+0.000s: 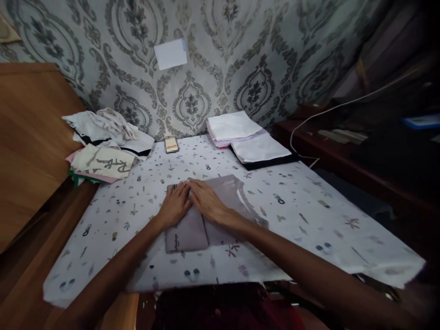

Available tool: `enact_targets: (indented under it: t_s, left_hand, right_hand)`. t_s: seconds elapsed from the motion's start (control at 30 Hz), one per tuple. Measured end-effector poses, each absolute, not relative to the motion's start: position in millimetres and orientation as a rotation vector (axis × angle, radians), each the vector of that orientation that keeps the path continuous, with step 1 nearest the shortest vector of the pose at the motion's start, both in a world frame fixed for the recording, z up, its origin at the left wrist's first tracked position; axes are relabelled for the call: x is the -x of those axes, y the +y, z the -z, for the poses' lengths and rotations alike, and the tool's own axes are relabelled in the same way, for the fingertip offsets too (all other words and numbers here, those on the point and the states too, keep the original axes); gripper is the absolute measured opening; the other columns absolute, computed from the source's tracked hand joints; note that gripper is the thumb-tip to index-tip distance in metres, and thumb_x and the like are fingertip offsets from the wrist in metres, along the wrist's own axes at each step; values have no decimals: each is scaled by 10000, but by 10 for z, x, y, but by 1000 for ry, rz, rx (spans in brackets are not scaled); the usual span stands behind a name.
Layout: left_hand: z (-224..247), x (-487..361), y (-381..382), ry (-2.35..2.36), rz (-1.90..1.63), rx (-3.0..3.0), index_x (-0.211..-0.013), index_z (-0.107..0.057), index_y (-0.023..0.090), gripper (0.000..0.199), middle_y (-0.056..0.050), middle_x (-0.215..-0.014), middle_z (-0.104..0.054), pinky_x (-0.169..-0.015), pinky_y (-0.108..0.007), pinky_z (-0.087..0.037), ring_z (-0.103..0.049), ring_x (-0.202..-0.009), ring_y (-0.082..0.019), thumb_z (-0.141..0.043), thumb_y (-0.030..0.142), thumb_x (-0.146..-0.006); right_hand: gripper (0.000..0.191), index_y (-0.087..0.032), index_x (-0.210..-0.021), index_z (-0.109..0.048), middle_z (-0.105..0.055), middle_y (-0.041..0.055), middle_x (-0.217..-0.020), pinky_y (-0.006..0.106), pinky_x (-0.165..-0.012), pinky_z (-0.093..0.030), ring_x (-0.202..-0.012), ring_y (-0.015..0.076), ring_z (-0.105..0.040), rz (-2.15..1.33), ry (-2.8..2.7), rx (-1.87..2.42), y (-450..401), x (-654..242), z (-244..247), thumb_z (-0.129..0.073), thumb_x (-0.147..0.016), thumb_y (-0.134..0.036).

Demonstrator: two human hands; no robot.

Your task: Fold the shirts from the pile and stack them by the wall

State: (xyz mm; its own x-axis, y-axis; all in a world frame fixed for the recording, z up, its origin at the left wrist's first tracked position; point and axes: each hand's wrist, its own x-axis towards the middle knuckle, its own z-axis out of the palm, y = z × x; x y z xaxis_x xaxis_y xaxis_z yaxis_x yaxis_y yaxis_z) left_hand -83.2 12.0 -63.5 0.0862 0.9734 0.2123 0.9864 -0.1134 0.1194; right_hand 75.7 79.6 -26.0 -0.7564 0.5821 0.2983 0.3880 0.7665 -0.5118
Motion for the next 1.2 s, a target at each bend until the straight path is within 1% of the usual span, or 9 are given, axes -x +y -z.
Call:
enact_targets:
  t_s: [0.1,0.2,0.33,0.5,0.63,0.73,0.87,1.0,1.2]
  left_hand:
    - [561,1062,181,-2143,606,2195,-1364,-496,124,431,-185,-1417,-542,-1120,-477,-349,-471,-1338,-273,-376,307,-993]
    - [479,1345,300,-2313,765,2109,-1141,-632,139,300,-151,-1110,-658,-994,-463,-435,-581,-1092,-283,-480,290,-932]
    - [408,1549,437,-2360,848,2181,-821,-653,185,82,-53,-835,-637,-860,-382,-468,-588,-866,-229,-601,248,-825]
    - [407,1564,458,-2376,1080,2261,-768,-576,193,72,-4,-778,-607,-746,-291,-449,-555,-779,-170,-565,238,-823]
    - [460,1589,457,-2402,1452,2391,-789,-551,193,119,25,-722,-549,-652,-257,-400,-508,-692,-141,-561,303,-834]
    - [483,1602,481,-2400,1527,2387,-824,-586,188,142,25,-725,-541,-656,-258,-384,-501,-693,-140,-572,330,-836]
    - [477,1585,496,-2388,1562,2340,-793,-595,180,143,14,-729,-554,-695,-267,-394,-516,-723,-149,-570,319,-820]
    - [476,1579,488,-2416,1558,2336,-805,-585,182,165,15,-713,-542,-675,-270,-387,-498,-692,-148,-538,336,-841]
    - [504,1569,475,-2347,1157,2238,-822,-619,197,172,-18,-763,-600,-762,-314,-403,-537,-813,-198,-520,325,-880]
  right_hand:
    - [428,-70,-1369,-502,-508,210,-1446,430,-1130,-357,-1350,264,-461,-485,-2647,837,947,-530,386,-399,-962,-156]
    - [400,-90,-1342,-528,-537,195,-1418,436,-1119,-358,-1325,276,-479,-394,-2676,877,1000,-477,494,-441,-964,-188]
    - [404,-118,-1343,-531,-580,159,-1356,424,-1099,-364,-1273,272,-490,-374,-2614,826,1001,-510,573,-459,-954,-198]
    - [480,-116,-1380,-502,-603,159,-1204,446,-1033,-404,-1137,288,-517,-459,-2526,775,1052,-547,616,-508,-913,-228]
    - [436,-139,-1326,-531,-630,127,-1137,416,-1005,-419,-1078,252,-545,-645,-2392,851,1182,-546,595,-489,-896,-197]
    - [390,-163,-1250,-582,-657,92,-1009,369,-908,-455,-988,231,-572,-762,-2385,955,1313,-520,530,-521,-866,-182]
    - [359,-168,-1141,-627,-640,40,-856,313,-766,-457,-795,184,-579,-893,-2385,954,1443,-477,479,-515,-805,-106]
    - [283,-190,-1087,-616,-620,17,-891,269,-653,-452,-690,141,-567,-1064,-2194,909,1481,-450,511,-524,-820,-174]
    - [331,-172,-1094,-645,-652,60,-885,329,-774,-483,-819,206,-613,-737,-2417,1122,1389,-477,402,-522,-798,-90]
